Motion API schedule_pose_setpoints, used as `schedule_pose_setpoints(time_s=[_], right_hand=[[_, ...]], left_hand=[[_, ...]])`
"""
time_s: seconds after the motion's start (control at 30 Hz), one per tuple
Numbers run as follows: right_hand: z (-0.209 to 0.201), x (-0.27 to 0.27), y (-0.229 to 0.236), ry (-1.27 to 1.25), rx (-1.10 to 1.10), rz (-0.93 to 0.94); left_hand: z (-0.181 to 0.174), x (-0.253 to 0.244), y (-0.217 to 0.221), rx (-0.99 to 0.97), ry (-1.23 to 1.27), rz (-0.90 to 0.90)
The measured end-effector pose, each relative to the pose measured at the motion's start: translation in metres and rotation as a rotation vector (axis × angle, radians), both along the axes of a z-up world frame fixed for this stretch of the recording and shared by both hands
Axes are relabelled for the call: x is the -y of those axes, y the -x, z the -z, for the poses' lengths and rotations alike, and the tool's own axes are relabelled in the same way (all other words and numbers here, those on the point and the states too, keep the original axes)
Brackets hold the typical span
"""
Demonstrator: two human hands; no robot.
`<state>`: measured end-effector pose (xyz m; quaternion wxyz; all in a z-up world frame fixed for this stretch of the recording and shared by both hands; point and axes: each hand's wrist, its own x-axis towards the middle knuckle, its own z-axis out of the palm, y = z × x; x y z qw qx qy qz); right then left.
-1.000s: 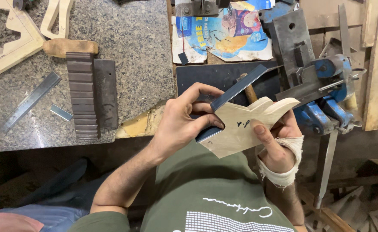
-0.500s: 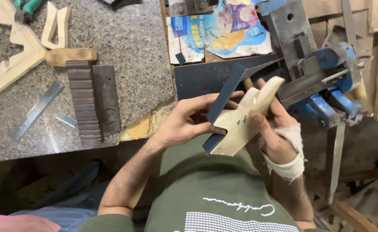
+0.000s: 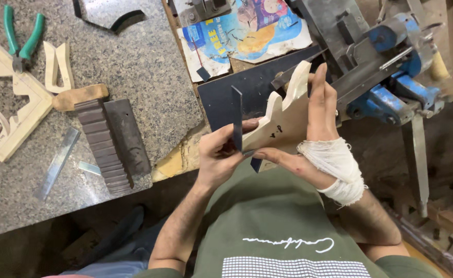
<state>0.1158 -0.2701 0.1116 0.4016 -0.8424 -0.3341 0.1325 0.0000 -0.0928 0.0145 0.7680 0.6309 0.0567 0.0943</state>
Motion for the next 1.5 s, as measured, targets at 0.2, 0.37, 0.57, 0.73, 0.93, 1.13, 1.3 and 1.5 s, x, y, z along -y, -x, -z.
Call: schedule_pose_setpoints(time_s=[0.2, 0.37, 0.57, 0.73, 0.93, 1.13, 1.3, 1.5], right_hand=[[0.002, 0.001, -0.002, -0.027, 0.043, -0.007], [0.009, 0.002, 0.001, -0.063, 0.083, -0.023], [-0.001, -0.002, 0.002, -0.044, 0.096, -0.138], [-0.006, -0.001, -0.008, -0.045, 0.051, -0.231], [-0.010, -0.006, -0.006, -0.047, -0.029, -0.148], [-0.008, -0.009, -0.004, -0.015, 0.044, -0.092], [-0.004, -0.012, -0.003, 0.024, 0.175, -0.145], [-0.004, -0.007, -0.007, 0.049, 0.277, -0.134]], left_hand=[[-0.001, 0.000, 0.000, 0.092, -0.146, -0.098], [-0.008, 0.004, -0.004, 0.025, 0.083, -0.129], [-0.006, 0.007, -0.005, 0.177, -0.297, -0.202], [-0.007, 0.011, 0.003, 0.154, -0.475, -0.371], [-0.023, 0.017, 0.008, 0.096, -0.494, -0.304], [-0.011, 0.018, 0.009, 0.019, -0.388, -0.279], [0.005, 0.023, 0.014, -0.124, -0.112, -0.246], [-0.015, 0.016, 0.013, -0.028, 0.375, 0.041]])
